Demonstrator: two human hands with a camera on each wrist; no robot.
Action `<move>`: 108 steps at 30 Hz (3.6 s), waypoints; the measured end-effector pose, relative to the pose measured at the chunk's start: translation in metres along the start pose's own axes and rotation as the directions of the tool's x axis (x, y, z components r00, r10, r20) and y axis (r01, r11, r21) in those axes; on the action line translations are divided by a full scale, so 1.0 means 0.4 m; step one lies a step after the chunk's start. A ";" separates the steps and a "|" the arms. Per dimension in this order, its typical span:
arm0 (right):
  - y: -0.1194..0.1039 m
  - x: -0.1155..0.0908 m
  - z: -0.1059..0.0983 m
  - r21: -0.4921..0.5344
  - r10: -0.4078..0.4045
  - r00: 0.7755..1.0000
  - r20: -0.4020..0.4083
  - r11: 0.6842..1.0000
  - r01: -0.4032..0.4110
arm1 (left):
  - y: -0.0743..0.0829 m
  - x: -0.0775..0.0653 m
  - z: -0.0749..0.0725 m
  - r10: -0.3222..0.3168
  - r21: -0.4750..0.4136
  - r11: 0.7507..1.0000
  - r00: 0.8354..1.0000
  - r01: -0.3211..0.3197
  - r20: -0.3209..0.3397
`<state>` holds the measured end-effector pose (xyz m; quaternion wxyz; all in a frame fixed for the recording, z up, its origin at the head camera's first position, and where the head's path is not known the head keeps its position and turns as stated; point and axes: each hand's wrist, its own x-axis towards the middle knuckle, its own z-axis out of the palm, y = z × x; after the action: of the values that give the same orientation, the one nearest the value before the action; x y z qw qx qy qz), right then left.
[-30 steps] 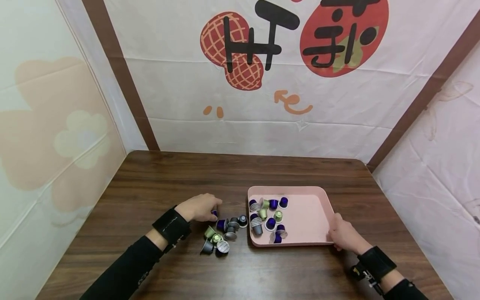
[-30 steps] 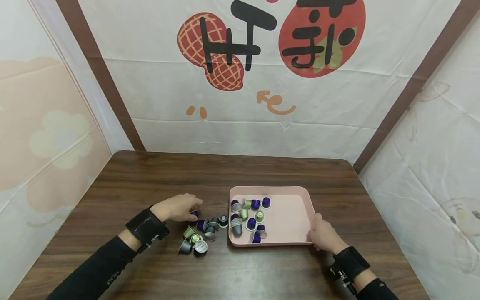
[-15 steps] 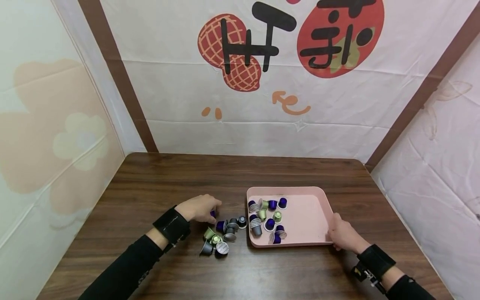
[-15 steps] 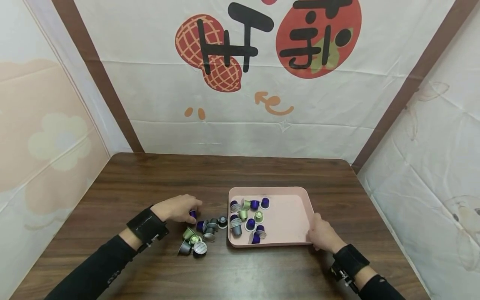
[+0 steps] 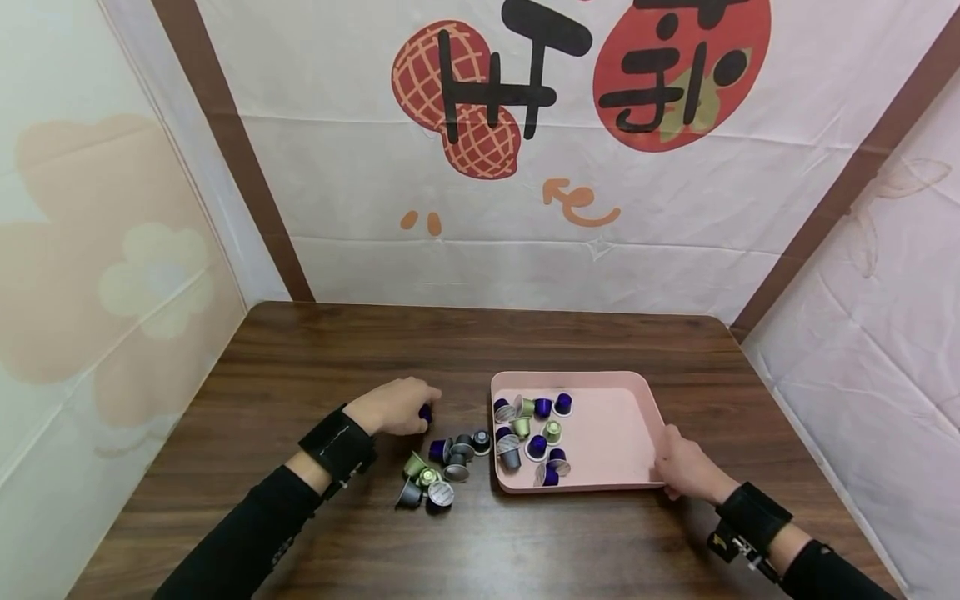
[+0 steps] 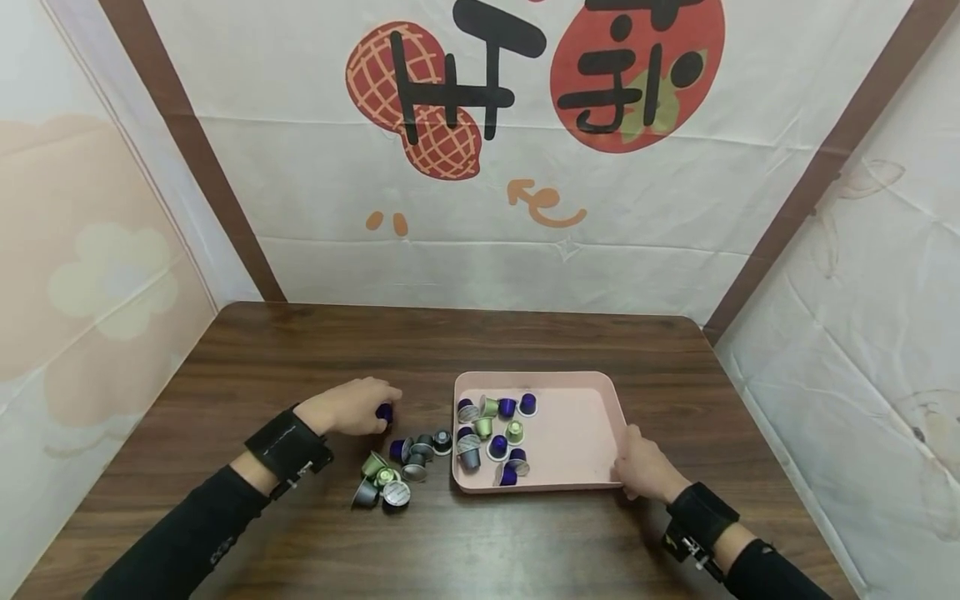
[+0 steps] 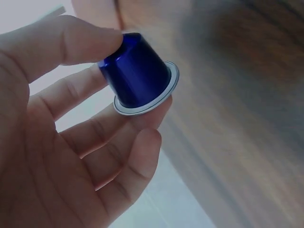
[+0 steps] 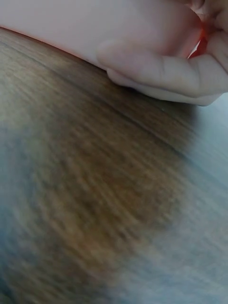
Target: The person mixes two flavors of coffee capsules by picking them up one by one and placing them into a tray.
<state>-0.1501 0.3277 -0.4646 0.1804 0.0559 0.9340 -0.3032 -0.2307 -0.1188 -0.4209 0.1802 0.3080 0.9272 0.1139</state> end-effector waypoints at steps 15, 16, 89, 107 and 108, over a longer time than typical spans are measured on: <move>-0.001 0.001 -0.016 0.070 -0.030 0.999 0.044 0.997 0.027 | 0.146 0.071 -0.074 0.139 0.083 0.988 0.987 -0.132 -0.082; -0.001 0.001 -0.017 0.069 -0.028 0.999 0.044 0.997 0.024 | 0.158 0.077 -0.076 0.148 0.089 0.986 0.986 -0.141 -0.079; -0.003 0.008 0.015 -0.061 -0.056 0.998 -0.021 0.997 0.054 | 0.455 0.270 0.029 0.360 0.238 0.903 0.932 -0.358 0.035; 0.004 0.009 0.004 -0.048 -0.012 1.000 -0.003 0.999 0.011 | 0.143 0.089 -0.087 0.134 0.067 0.989 0.991 -0.134 -0.005; 0.004 0.008 0.004 -0.047 -0.009 1.000 -0.003 0.999 0.009 | 0.128 0.081 -0.082 0.123 0.066 0.990 0.992 -0.123 0.005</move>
<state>-0.1523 0.3281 -0.4681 0.1785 0.0478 0.9415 -0.2819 -0.2410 -0.0622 -0.3830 0.1630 0.3705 0.9096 0.0938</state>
